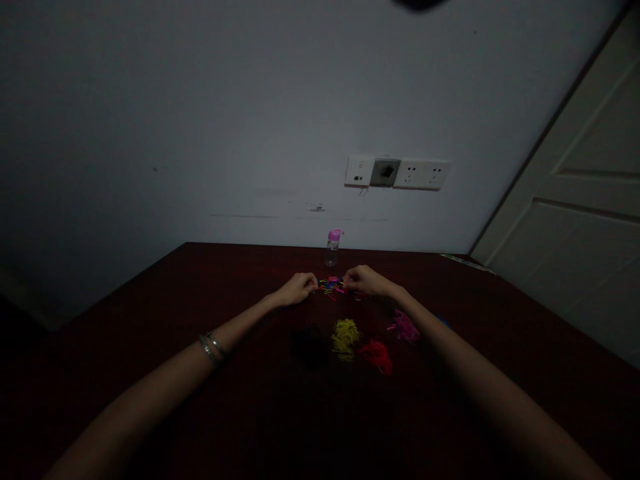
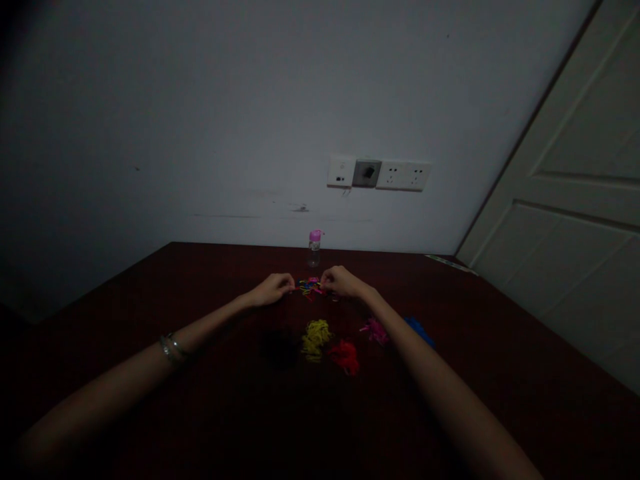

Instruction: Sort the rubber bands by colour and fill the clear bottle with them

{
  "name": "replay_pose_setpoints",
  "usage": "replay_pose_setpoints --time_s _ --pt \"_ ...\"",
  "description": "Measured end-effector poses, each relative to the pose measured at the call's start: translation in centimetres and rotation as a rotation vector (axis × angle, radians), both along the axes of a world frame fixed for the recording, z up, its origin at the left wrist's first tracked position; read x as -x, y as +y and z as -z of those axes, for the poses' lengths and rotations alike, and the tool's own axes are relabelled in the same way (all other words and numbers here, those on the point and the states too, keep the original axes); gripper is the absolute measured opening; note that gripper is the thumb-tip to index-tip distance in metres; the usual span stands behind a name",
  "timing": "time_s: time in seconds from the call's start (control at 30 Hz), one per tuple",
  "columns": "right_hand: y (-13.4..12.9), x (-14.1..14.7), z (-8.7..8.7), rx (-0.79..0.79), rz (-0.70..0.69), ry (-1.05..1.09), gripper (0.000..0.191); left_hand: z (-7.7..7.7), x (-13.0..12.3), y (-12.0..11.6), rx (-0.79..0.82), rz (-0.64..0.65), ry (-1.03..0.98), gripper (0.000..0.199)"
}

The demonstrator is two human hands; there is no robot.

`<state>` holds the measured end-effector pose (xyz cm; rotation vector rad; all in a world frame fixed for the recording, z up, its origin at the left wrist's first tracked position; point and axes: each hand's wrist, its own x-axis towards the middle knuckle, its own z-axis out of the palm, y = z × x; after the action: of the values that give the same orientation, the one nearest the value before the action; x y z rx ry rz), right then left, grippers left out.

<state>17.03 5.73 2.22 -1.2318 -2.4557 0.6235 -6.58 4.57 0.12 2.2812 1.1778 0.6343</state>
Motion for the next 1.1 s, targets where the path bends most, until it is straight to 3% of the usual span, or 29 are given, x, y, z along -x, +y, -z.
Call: replay_pose_setpoints --time_s 0.33,0.5,0.8,0.93,1.1 --pt "0.3 -0.8 0.5 0.044 -0.007 0.094 0.029 -0.3 0.0 -0.2 0.055 -0.015 -0.081 0.015" --pt "0.2 -0.8 0.7 0.104 0.057 0.145 0.031 -0.5 0.0 -0.5 0.085 -0.010 -0.112 0.015" --pt "-1.0 -2.0 -0.6 0.226 0.107 0.244 0.030 -1.0 0.2 -1.3 0.136 0.010 -0.142 0.013" --pt "-2.9 -4.2 -2.2 0.259 0.119 0.247 0.031 -1.5 -1.4 -1.4 0.133 0.047 -0.157 0.014" --pt "-5.2 -8.5 -3.1 0.271 0.215 0.245 0.030 -2.2 -6.1 -1.8 0.152 0.202 -0.226 0.012"
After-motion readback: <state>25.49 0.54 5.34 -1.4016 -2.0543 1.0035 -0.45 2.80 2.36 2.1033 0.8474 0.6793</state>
